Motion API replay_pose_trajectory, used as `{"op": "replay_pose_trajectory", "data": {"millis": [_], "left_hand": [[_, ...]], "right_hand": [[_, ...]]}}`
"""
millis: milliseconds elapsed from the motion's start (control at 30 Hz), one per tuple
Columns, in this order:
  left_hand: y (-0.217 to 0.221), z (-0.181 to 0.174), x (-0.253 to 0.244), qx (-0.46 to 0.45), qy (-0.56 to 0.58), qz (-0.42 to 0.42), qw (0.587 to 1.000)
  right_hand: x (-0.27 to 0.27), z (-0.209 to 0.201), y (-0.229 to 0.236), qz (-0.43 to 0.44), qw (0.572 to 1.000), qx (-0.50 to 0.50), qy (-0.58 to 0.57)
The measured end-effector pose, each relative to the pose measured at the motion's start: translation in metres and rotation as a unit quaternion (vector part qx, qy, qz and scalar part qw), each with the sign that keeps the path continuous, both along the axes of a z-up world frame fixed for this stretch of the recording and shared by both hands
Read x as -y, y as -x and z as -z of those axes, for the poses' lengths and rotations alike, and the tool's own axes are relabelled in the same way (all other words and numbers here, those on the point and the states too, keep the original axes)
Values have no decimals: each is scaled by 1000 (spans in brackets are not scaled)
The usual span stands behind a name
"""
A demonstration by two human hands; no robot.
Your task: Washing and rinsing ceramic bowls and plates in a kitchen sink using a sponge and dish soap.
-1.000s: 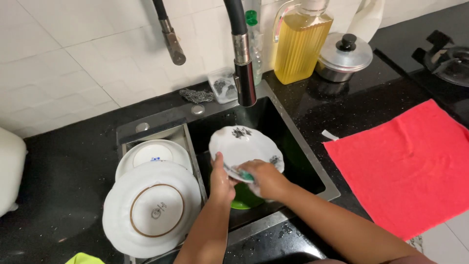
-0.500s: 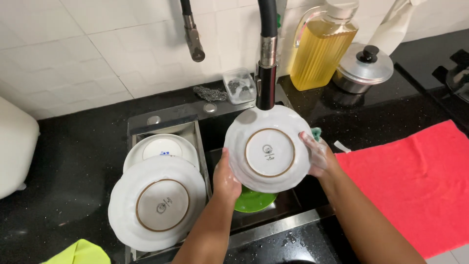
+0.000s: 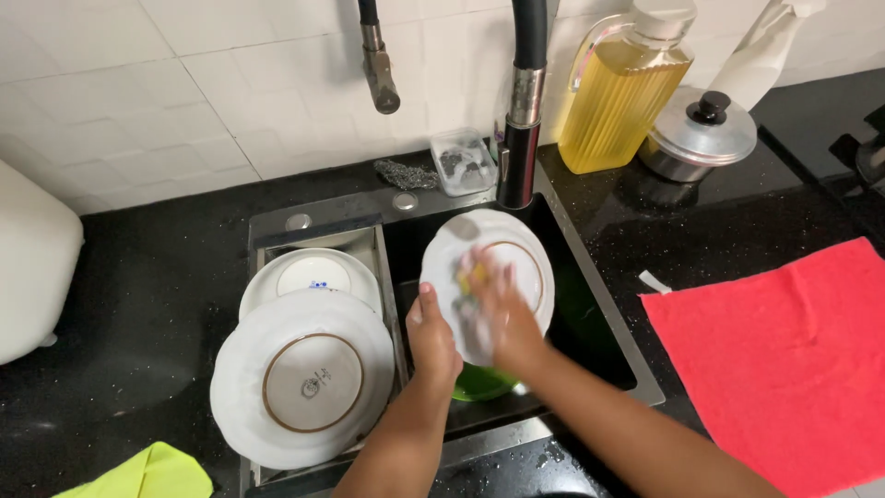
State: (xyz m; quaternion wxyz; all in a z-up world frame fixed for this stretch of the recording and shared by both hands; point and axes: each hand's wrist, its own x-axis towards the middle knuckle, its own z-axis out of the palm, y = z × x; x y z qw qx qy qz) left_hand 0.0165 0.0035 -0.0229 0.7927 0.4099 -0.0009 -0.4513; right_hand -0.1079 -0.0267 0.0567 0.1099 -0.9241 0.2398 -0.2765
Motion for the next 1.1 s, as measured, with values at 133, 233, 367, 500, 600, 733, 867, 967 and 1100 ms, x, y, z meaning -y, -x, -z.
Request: {"op": "replay_pose_trajectory", "data": {"millis": [133,233,367,500,600,733,867,967,1100], "left_hand": [[0,-6,-1,110,46,0,993],[-5,-10,2,97,33,-37,994],[3,-9,4,53,5,-39,998],[8,-5,-1,174,35,51,983],[1,-19,-3,184,23,48,981],[-2,-23,0,103,34,-3,994],[12,-8,-5,195,11,38,980],[14,24,5,244,56,66,966],[16,-8,-5,355,1,52,933]], "right_hand": [[62,11,13,94,993,42,-52],[47,34,27,90,992,45,-80],[7,7,9,19,1000,-9,-3],[64,17,5,25,997,23,65],[81,24,16,74,993,76,46],[30,24,19,62,997,52,-5],[-7,-1,1,-57,996,-11,61],[45,-8,-10,-52,992,66,93],[57,-72,-22,215,885,40,-411]]}}
